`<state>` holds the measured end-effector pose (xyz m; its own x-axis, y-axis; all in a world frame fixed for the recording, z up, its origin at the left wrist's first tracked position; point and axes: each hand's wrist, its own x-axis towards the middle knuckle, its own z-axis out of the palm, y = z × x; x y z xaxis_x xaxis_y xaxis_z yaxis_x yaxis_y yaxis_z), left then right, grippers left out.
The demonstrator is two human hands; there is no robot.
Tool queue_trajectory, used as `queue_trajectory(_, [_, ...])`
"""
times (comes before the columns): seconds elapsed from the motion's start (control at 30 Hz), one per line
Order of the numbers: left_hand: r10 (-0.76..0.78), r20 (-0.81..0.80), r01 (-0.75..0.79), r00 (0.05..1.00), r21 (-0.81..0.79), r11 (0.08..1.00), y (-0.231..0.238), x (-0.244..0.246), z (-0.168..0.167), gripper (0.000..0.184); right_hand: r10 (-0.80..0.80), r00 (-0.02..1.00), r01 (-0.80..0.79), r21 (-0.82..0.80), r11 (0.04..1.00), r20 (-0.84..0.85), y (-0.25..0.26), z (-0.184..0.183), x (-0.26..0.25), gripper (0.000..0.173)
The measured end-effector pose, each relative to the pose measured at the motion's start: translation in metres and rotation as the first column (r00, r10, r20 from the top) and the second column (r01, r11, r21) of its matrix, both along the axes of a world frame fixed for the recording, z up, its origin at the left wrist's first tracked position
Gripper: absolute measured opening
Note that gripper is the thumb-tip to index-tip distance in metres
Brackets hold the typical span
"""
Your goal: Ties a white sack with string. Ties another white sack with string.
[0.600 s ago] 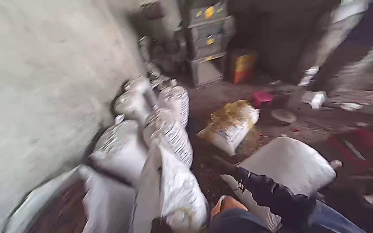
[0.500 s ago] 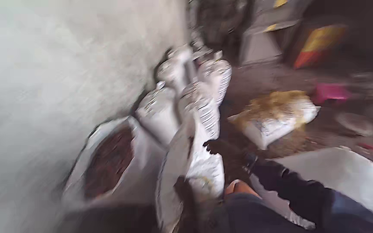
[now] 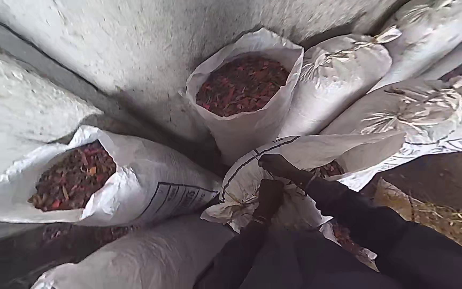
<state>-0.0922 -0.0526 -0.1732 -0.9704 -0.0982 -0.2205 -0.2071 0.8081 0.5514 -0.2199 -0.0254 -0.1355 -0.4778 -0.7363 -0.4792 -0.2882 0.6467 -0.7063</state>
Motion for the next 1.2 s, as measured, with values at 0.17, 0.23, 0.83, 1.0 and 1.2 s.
queue_trajectory(0.17, [0.243, -0.173, -0.245, 0.955, 0.01, 0.97, 0.021, 0.004, -0.008, 0.011, -0.271, 0.821, 0.409, -0.187, 0.893, 0.503, 0.01, -0.02, 0.002, 0.023])
queue_trajectory(0.23, [0.31, -0.272, -0.331, 0.911, -0.034, 0.943, 0.024, 0.004, -0.015, 0.009, -0.358, 0.735, 0.553, -0.203, 0.808, 0.575, 0.001, -0.036, -0.005, 0.023])
queue_trajectory(0.83, [0.514, -0.465, -0.574, 0.721, 0.015, 0.819, 0.047, 0.007, -0.037, 0.005, -0.046, 0.927, 0.333, -0.762, 0.555, 0.372, -0.011, 0.016, -0.012, 0.018])
queue_trajectory(1.0, [0.464, -0.461, -0.54, 0.757, -0.04, 0.841, 0.058, 0.024, -0.042, 0.01, 0.088, 0.904, 0.192, -0.583, 0.79, 0.417, -0.019, -0.029, -0.004, 0.028])
queue_trajectory(1.2, [0.533, -0.435, -0.588, 0.725, 0.01, 0.809, 0.052, 0.016, -0.039, 0.006, 0.18, 0.979, -0.115, -0.466, 0.877, 0.097, 0.05, -0.048, -0.008, 0.024])
